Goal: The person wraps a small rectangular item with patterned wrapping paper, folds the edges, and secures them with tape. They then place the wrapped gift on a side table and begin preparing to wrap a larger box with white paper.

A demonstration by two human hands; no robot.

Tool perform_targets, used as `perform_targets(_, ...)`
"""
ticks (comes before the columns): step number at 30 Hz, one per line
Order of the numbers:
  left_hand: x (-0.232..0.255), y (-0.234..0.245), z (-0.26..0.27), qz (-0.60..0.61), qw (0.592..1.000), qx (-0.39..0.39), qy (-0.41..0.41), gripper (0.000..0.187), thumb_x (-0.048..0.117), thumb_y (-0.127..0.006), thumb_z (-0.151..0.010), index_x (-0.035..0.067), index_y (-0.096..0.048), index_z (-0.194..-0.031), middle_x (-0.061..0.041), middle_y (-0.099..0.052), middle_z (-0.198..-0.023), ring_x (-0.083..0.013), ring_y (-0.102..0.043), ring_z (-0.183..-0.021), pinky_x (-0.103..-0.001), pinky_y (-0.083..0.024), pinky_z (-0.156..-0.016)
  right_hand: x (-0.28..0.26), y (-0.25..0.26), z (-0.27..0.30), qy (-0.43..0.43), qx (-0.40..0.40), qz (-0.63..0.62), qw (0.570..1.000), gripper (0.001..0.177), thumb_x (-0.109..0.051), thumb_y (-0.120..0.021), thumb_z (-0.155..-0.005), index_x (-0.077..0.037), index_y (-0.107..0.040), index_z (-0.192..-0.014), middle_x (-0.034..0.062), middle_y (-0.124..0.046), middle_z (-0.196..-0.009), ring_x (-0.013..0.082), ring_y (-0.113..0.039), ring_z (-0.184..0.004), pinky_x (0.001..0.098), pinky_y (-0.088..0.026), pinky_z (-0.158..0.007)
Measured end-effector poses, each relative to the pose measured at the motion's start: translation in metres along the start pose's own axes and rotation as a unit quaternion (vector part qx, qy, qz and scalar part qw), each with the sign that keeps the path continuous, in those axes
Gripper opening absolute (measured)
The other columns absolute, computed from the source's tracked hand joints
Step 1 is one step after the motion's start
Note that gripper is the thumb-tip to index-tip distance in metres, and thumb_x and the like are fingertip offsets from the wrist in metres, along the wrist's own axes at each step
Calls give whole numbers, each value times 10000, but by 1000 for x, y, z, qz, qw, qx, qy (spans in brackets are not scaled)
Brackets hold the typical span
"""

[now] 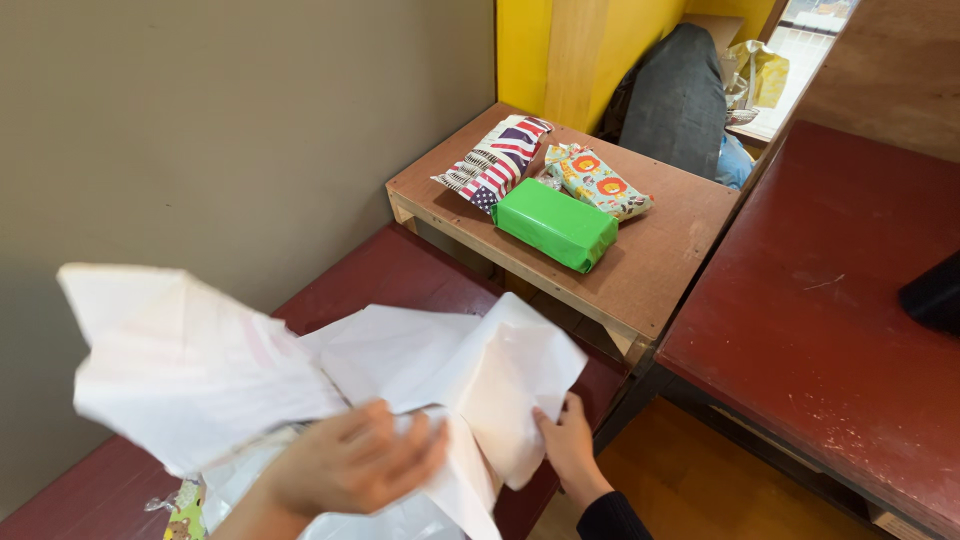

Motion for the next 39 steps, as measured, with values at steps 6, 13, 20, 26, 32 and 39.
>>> perform_targets(6,38,-16,-11,-25,989,30,-139,272,182,-601,-1011,115,-629,-1273,0,-571,-1102,-133,-514,-901,-280,-469,-879,29,-5,-18,-112,-140,203,963,582,-352,-662,-986,165,-633,-1252,294,-745,-1076,354,-750,-862,454,-625,-738)
perform_targets(13,-4,-42,-9,-20,997,20,-70,375,162,-617,-912,206,-550,-1278,1,-574,-1054,-158,-526,-875,-324,-495,-903,-71,12,24,208,-170,48,962,749,-583,-487,-935,-95,-526,-1503,199,-687,-1337,309,-662,-1236,406,-524,-1028)
perform_targets(20,-43,-82,-29,-26,999,-21,25,300,109,-639,-969,152,-527,-1245,-17,-585,-1105,-222,-558,-1042,-386,-491,-1050,-166,-11,159,517,-240,171,804,1012,-394,-796,-874,-100,-223,-1654,272,-560,-1353,368,-558,-1256,432,-445,-1026)
perform_targets(26,-16,-109,-7,-288,950,27,118,487,145,-641,-994,293,-435,-1410,-8,-520,-1379,-276,-515,-1254,-364,-437,-1126,-133,-11,88,160,-234,-214,935,452,-237,-544,-1019,27,-554,-1386,110,-685,-1102,265,-771,-891,485,-644,-676)
perform_targets(32,79,-126,40,65,974,36,216,873,535,-688,-899,108,-296,-1552,-146,-401,-1416,-369,-485,-1283,-466,-431,-1125,-104,-3,76,51,-241,-288,925,288,-221,-503,-998,-48,-557,-1223,171,-717,-1036,316,-756,-750,497,-686,-659)
perform_targets(39,114,-169,105,316,571,41,757,800,325,-682,-846,53,-395,-1541,-144,-717,-1252,-189,-723,-1127,-346,-613,-933,-92,-50,122,274,-301,-95,908,798,-301,-828,-776,-64,-503,-1465,170,-702,-1247,335,-710,-1044,501,-606,-910)
Point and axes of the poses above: each hand's wrist, its own z-axis away from the middle knuckle, its own y-axis out of the back of the hand, x = y × z, the point moved 6 cm from there along -z, towards the middle knuckle
